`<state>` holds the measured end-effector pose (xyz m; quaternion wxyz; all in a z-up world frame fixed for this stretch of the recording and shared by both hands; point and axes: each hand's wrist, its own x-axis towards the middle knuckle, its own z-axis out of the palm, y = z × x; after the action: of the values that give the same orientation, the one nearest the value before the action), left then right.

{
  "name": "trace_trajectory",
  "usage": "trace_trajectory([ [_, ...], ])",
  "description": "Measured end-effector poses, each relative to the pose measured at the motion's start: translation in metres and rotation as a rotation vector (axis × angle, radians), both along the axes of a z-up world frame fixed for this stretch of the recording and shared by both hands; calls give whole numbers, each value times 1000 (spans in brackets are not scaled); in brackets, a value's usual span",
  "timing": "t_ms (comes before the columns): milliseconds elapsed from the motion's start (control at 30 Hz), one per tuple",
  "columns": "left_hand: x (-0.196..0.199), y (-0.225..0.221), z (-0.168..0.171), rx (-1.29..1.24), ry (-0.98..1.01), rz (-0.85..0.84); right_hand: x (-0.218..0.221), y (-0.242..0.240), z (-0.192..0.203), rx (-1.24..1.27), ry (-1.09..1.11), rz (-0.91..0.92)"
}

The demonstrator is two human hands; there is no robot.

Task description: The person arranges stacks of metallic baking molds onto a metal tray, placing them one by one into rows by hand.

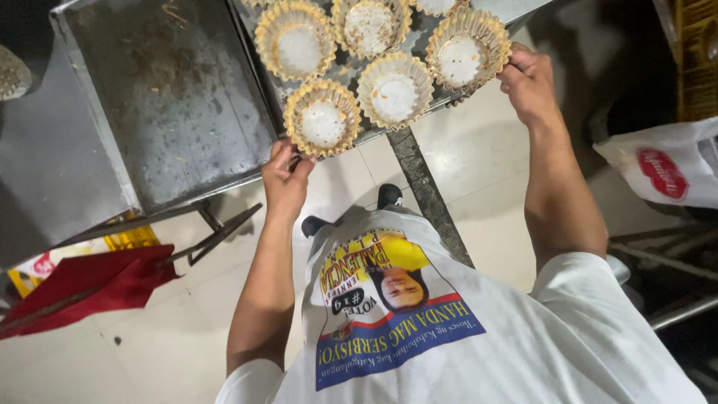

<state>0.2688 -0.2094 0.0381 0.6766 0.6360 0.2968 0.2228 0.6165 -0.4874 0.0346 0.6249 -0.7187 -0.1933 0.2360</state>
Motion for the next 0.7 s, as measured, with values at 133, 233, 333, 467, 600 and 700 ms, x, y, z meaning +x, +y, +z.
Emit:
trace_trajectory([
  [133, 8, -3, -18, 34, 0, 9, 15, -7, -28, -27, 11, -4],
  [233, 7, -6, -41, 20, 30, 54, 26, -6, -50, -86, -22, -7],
  [333, 7, -13, -62, 47, 87, 100, 20, -21, -58, -77, -40, -21],
  [467, 3, -15, -64, 104, 73, 104, 12, -36, -17, -189, -99, -86],
  [600, -37, 16, -47, 91, 42, 186, 20, -10, 56, -152, -347, 81],
  [700, -78, 58, -32, 131, -18, 288, 4, 68, 106, -177, -614, 216],
])
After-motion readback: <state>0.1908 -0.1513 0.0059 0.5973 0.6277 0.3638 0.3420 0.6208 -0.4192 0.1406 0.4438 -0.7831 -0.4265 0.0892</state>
